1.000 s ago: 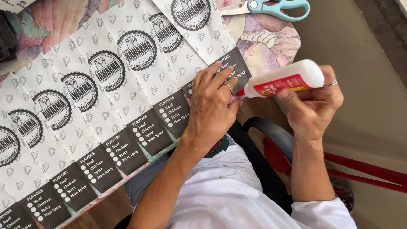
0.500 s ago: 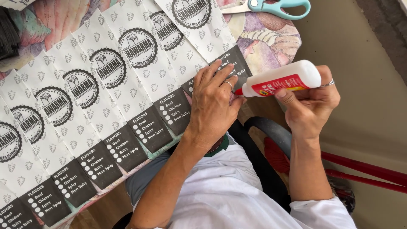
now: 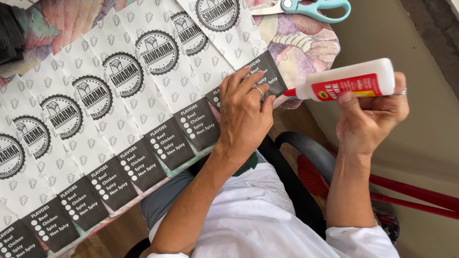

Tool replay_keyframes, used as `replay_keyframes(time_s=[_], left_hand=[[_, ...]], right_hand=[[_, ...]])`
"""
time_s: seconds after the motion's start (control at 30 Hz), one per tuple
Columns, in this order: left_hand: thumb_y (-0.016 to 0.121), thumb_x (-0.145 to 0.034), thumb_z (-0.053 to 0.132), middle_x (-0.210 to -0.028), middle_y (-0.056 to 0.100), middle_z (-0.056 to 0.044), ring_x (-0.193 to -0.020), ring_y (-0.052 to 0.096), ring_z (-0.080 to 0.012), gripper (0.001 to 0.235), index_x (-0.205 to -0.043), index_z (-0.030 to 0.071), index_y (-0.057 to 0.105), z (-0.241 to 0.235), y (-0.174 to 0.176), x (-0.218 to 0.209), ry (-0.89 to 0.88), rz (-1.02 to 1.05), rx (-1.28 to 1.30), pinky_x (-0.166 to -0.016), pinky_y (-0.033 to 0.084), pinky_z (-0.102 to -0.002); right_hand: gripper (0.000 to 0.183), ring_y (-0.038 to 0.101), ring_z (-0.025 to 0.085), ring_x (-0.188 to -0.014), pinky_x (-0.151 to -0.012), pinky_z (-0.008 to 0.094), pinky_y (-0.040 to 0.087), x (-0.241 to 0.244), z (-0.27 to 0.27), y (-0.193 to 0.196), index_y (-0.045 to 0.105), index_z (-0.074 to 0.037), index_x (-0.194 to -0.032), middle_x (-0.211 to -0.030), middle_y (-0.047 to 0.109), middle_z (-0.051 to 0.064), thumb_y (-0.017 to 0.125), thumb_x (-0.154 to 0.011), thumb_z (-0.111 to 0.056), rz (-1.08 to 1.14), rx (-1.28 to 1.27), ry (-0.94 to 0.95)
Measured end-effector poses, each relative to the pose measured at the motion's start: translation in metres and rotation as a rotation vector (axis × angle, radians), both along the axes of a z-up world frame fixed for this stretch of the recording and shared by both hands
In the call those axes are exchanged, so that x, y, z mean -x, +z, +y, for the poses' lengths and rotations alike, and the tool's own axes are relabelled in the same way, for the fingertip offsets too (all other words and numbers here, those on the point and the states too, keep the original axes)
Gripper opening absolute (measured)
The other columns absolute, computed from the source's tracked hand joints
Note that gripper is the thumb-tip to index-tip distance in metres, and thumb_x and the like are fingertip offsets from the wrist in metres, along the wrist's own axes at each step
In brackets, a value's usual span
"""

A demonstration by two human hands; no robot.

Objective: Assembling paper food packaging by folding and gluing printed sheets.

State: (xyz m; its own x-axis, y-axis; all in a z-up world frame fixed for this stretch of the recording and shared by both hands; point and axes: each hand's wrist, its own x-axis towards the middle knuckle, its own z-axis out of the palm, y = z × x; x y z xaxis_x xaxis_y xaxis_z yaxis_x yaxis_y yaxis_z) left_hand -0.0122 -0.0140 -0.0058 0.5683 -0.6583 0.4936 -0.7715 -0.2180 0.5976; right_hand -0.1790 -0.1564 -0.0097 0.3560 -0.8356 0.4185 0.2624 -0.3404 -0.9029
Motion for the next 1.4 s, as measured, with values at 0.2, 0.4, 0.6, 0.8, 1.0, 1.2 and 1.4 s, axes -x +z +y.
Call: replay_keyframes(time_s=[0.2, 0.4, 0.6, 0.8, 1.0, 1.2, 1.4], left_hand=[[0.07, -0.086, -0.002, -0.114, 0.075, -0.012, -0.118, 0.061, -0.0311, 0.01, -0.091, -0.002, 0.078, -0.002, -0.001, -0.001, 0.015, 0.044, 0.016, -0.106, 0.043, -0.048], [0.06, -0.087, -0.009, -0.117, 0.073, -0.011, -0.119, 0.06, -0.0297, 0.021, -0.093, -0.002, 0.079, 0.002, 0.001, -0.007, -0.045, 0.041, -0.005, -0.108, 0.044, -0.046], [0.067, -0.084, -0.008, -0.115, 0.073, -0.009, -0.117, 0.058, -0.0291, 0.018, -0.096, -0.001, 0.079, 0.002, 0.001, -0.01, -0.063, 0.025, -0.02, -0.105, 0.044, -0.046], [0.067, -0.084, -0.008, -0.112, 0.072, -0.01, -0.114, 0.056, -0.029, 0.013, -0.092, -0.004, 0.077, 0.002, 0.003, -0.011, -0.077, 0.03, 0.026, -0.102, 0.046, -0.048], [0.063, -0.087, -0.013, -0.116, 0.069, -0.01, -0.112, 0.052, -0.0301, 0.018, -0.096, -0.004, 0.076, 0.007, 0.009, -0.009, -0.088, -0.004, 0.023, -0.089, 0.046, -0.045], [0.081, -0.089, 0.0, -0.103, 0.07, -0.011, -0.094, 0.056, -0.0271, 0.012, -0.098, -0.002, 0.073, 0.048, 0.031, -0.017, -0.079, 0.01, 0.028, -0.081, 0.044, -0.041], [0.086, -0.079, 0.001, -0.113, 0.072, -0.012, -0.104, 0.056, -0.0292, 0.016, -0.093, 0.0, 0.078, 0.071, 0.022, -0.02, -0.102, -0.075, -0.138, -0.084, 0.047, -0.042]], right_hand=[[0.043, 0.061, 0.014, -0.084, -0.076, 0.028, 0.059, -0.014, 0.012, -0.003, 0.05, -0.005, -0.111, -0.093, 0.059, 0.005, 0.087, -0.088, -0.009, 0.061, 0.008, 0.104], [0.041, 0.063, 0.018, -0.087, -0.074, 0.031, 0.059, -0.009, -0.002, -0.005, 0.051, -0.006, -0.109, -0.095, 0.06, 0.007, 0.087, -0.09, -0.002, 0.043, 0.039, 0.001], [0.046, 0.062, 0.015, -0.085, -0.076, 0.028, 0.058, -0.015, 0.008, -0.01, 0.051, -0.008, -0.109, -0.094, 0.062, 0.005, 0.09, -0.085, -0.011, -0.014, -0.023, 0.05], [0.042, 0.061, 0.015, -0.084, -0.074, 0.029, 0.058, -0.017, 0.014, -0.009, 0.048, -0.007, -0.107, -0.093, 0.059, 0.006, 0.086, -0.09, -0.01, 0.015, -0.045, 0.07], [0.034, 0.065, 0.019, -0.099, -0.095, 0.038, 0.063, -0.001, -0.014, -0.014, 0.056, -0.005, -0.116, -0.105, 0.064, 0.009, 0.083, -0.095, -0.002, -0.118, -0.055, -0.014], [0.047, 0.069, 0.024, -0.112, -0.105, 0.04, 0.065, 0.009, -0.003, -0.011, 0.057, 0.0, -0.13, -0.119, 0.068, 0.013, 0.084, -0.095, -0.016, -0.179, -0.147, -0.01], [0.048, 0.059, 0.014, -0.088, -0.084, 0.033, 0.061, -0.011, 0.026, -0.003, 0.054, -0.004, -0.117, -0.096, 0.058, 0.003, 0.088, -0.088, -0.021, -0.063, -0.051, 0.091]])
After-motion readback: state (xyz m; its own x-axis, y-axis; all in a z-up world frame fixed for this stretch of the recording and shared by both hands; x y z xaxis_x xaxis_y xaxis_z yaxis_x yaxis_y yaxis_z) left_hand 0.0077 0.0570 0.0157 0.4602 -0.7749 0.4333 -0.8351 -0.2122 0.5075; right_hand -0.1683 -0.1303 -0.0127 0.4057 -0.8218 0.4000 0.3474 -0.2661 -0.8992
